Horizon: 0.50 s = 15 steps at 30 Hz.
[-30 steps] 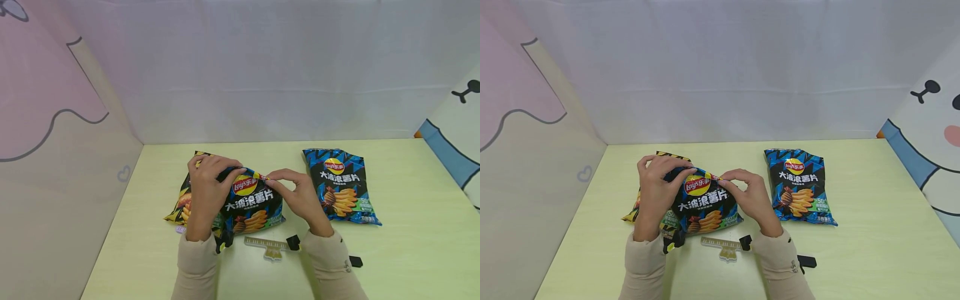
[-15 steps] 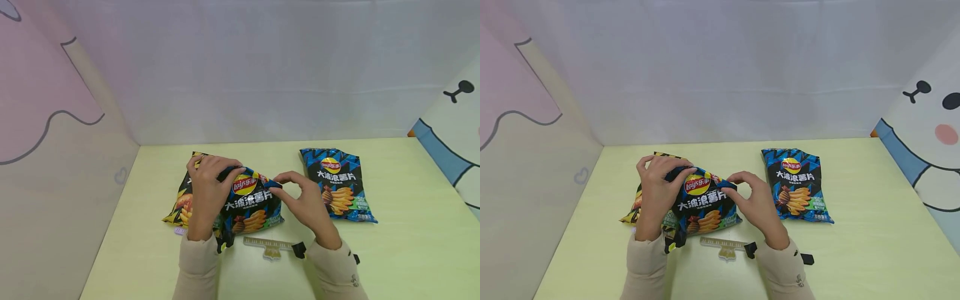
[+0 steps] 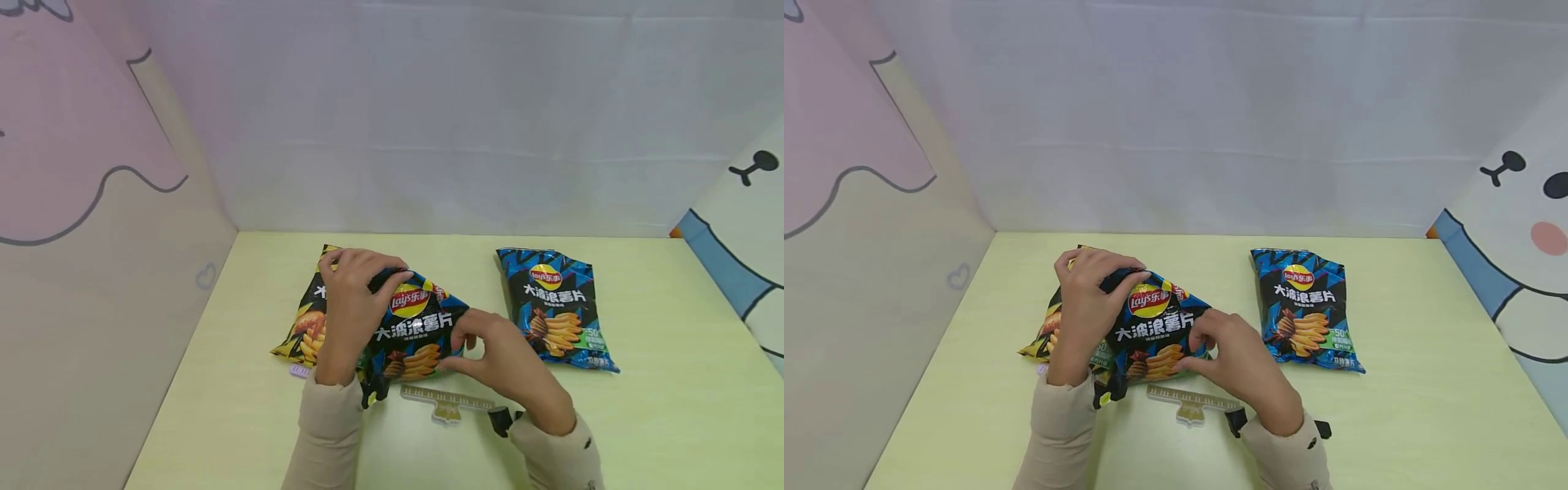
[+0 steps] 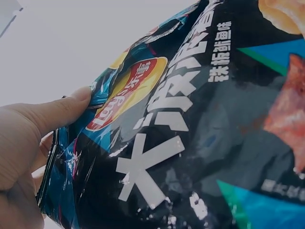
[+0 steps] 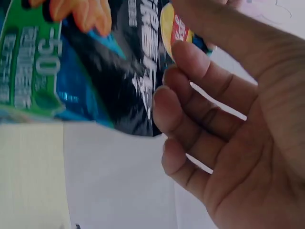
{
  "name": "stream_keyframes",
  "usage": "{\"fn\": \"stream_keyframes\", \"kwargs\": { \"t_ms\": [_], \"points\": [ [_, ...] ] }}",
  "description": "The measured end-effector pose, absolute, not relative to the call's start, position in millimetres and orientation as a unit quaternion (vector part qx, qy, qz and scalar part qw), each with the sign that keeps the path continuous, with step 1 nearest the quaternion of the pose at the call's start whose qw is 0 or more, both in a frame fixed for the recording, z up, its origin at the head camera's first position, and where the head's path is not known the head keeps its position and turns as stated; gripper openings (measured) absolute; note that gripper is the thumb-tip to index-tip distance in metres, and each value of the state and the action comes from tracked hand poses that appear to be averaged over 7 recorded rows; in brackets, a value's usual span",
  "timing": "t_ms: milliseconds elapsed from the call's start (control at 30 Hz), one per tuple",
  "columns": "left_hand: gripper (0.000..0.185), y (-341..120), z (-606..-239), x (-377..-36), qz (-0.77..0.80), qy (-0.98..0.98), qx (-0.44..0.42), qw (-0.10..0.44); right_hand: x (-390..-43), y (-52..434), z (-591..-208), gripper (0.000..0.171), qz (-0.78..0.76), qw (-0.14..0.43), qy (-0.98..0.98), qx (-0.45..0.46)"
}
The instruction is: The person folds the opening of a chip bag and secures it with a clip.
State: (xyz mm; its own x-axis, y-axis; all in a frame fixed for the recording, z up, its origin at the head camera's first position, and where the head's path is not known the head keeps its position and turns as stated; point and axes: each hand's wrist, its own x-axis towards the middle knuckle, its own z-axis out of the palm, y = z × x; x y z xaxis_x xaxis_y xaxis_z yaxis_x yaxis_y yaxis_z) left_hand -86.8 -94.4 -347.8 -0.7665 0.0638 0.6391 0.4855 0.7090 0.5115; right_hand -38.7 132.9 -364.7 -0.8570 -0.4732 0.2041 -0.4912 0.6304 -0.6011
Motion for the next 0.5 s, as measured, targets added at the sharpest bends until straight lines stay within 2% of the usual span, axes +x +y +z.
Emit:
{"fn": "stream_keyframes", "kwargs": {
  "t_ms": [67,133,267,367,500],
  "points": [
    [0.014,-94.4,-348.5,-86.8,-0.348,-0.873,-0.154,0.306,-38.5,128.2,-365.8,0.031,0.336,-0.045,-0.899,0.277],
    [0.014,-94.4,-348.7,-86.8,-0.348,-0.873,-0.152,0.306,-37.5,124.8,-367.0,0.034,0.324,-0.127,-0.896,0.276],
    [0.016,-94.6,-348.3,-87.6,-0.346,-0.874,-0.15,0.307,-35.2,118.6,-371.4,0.039,0.281,-0.266,-0.891,0.239],
    [0.016,-95.0,-348.2,-87.9,-0.346,-0.874,-0.15,0.307,-32.8,113.1,-376.6,0.043,0.257,-0.296,-0.895,0.213],
    [0.016,-95.4,-348.9,-88.4,-0.348,-0.874,-0.147,0.306,-28.9,105.9,-382.8,0.042,0.229,-0.292,-0.908,0.196]
  ]
}}
